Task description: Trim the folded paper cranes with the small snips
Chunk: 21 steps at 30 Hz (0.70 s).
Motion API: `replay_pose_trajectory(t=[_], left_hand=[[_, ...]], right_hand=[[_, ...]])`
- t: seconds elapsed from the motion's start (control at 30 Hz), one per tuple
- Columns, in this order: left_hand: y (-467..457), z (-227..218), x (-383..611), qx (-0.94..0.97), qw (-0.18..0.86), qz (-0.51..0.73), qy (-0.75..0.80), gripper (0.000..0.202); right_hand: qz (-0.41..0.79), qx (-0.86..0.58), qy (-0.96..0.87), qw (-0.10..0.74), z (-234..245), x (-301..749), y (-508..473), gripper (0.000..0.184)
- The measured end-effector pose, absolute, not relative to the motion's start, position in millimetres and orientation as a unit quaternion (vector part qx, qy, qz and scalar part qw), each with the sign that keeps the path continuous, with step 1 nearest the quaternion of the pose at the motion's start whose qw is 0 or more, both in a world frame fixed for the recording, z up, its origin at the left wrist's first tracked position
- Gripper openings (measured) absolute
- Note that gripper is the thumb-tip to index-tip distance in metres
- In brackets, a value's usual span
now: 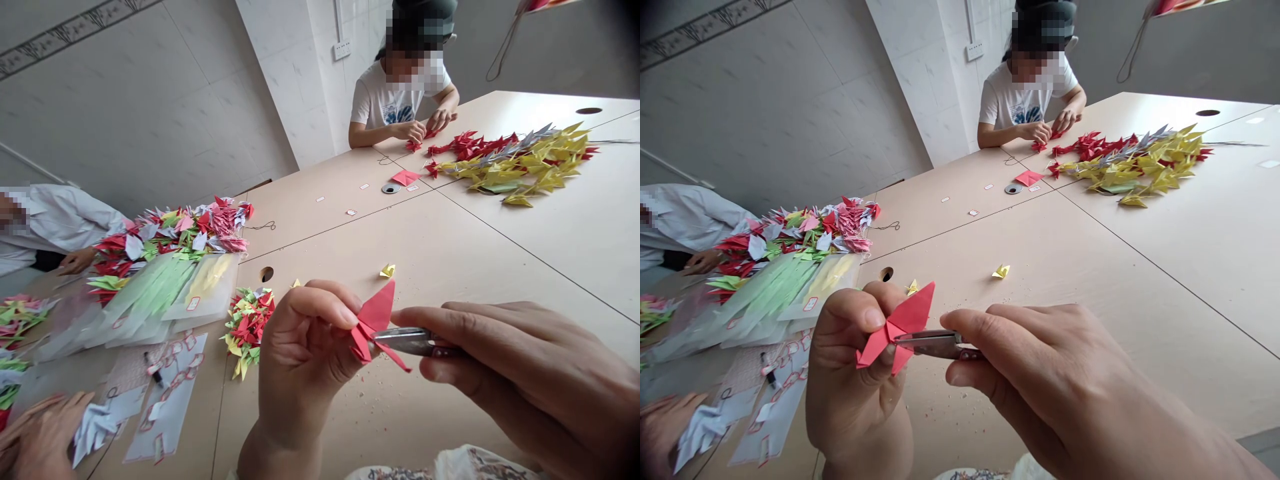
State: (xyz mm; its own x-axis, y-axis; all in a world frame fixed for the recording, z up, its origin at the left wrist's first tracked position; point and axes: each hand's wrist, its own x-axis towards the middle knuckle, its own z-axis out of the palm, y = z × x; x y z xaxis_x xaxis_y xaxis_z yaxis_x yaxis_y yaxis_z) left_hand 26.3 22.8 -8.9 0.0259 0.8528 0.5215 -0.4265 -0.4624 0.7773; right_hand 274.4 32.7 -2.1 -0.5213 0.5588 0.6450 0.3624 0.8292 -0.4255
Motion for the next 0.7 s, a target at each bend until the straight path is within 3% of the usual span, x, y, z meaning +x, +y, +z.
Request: replay_pose_trajectory(t=[0.3, 0.47, 0.7], left_hand=[[23.0, -6.8, 25.3, 0.521, 0.512, 0.657, 0.187, 0.025], [23.4, -2.7, 26.3, 0.514, 0.486, 0.675, 0.210, 0.023], [25.0, -4.6, 26.8, 0.532, 0.470, 0.675, 0.202, 0.025]], right_hand=[[0.123, -0.293, -0.850, 0.420, -6.5, 274.2, 30.2, 0.023], [0.104, -0.312, -0.845, 0.421, -11.9, 275.6, 28.4, 0.034], [0.093, -0.302, -0.853, 0.416, -10.0, 277.3, 30.1, 0.029]])
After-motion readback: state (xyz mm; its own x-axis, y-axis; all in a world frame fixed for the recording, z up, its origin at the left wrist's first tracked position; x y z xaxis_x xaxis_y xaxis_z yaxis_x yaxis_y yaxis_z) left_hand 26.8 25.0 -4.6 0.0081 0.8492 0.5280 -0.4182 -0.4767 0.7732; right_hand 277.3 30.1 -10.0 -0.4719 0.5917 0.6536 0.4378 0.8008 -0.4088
